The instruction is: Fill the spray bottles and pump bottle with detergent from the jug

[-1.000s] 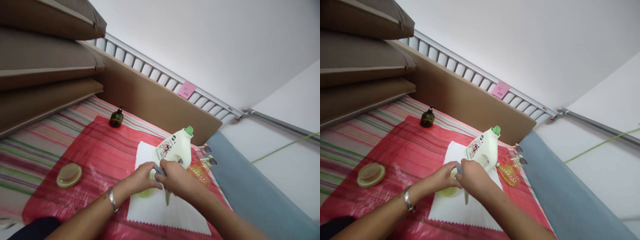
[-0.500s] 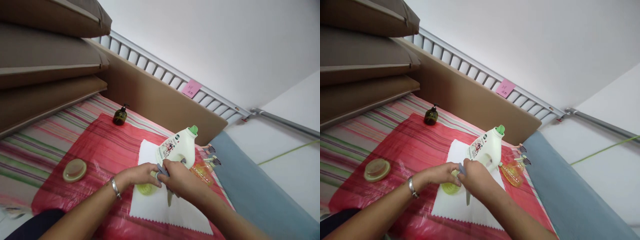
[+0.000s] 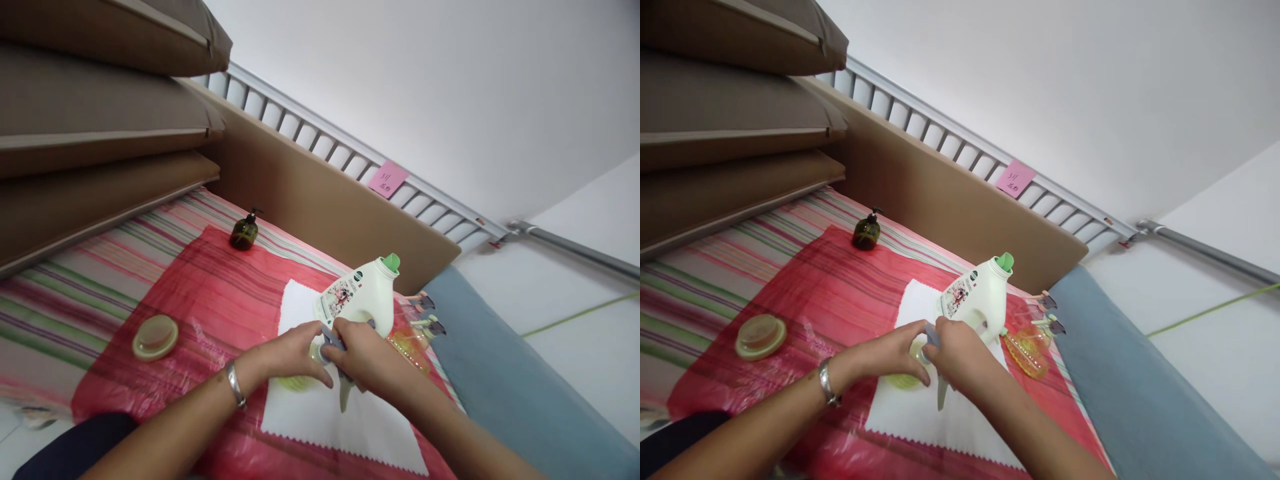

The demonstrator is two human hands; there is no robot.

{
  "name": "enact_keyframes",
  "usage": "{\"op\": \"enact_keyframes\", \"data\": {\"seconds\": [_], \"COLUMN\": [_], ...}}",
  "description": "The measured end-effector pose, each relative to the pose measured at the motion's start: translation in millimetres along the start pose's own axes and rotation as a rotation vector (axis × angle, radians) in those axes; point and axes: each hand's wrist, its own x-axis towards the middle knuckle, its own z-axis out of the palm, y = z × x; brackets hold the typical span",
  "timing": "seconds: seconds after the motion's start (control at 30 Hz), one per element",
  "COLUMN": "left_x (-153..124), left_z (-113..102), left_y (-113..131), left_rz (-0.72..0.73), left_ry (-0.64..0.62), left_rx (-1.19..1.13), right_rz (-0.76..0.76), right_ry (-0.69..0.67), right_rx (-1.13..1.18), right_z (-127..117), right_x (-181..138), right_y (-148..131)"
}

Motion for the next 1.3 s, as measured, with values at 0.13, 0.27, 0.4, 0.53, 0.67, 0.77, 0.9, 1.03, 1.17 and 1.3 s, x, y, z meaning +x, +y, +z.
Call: {"op": "enact_keyframes", "data": {"seconds": [0.13, 0.27, 0.4, 0.53, 0.67, 0.77, 0.9, 1.03, 1.17, 1.3], "left_x": [2, 5, 5, 4, 2, -1, 2, 5, 2, -2], "left_z": [10, 10, 6, 7, 10, 5, -11, -18, -10, -3], "left_y": [-7, -10, -10, -13, -8, -3, -8, -21, -27, -34], "left_rz": [-0.024, 0.059, 0.079, 0.071, 0.06, 0.005, -0.068, -0.103, -0.121, -0.128], "left_ry": [0.108, 0.075, 0.049, 0.034, 0.042, -0.002, 0.083, 0.177, 0.154, 0.114], "left_rx": [0.027, 0.027, 0.047, 0.03, 0.016, -0.003, 0.034, 0.076, 0.085, 0.108], "right_rz": [-0.002, -0.007, -0.019, -0.032, -0.025, 0.02, 0.146, 0.285, 0.453, 0.7], "right_ry": [0.002, 0.014, 0.005, 0.01, 0.051, 0.08, 0.119, 0.109, 0.09, 0.064], "right_rx": [-0.01, -0.025, -0.022, -0.004, 0.053, 0.135, 0.239, 0.32, 0.373, 0.401], "right_z": [-1, 0, 1, 2, 5, 4, -5, -18, -28, -31], "right_x": [1, 1, 2, 3, 2, -4, -27, -62, -83, -80], "right_y": [-1, 0, 2, 2, 7, 23, 71, 131, 188, 239]}}
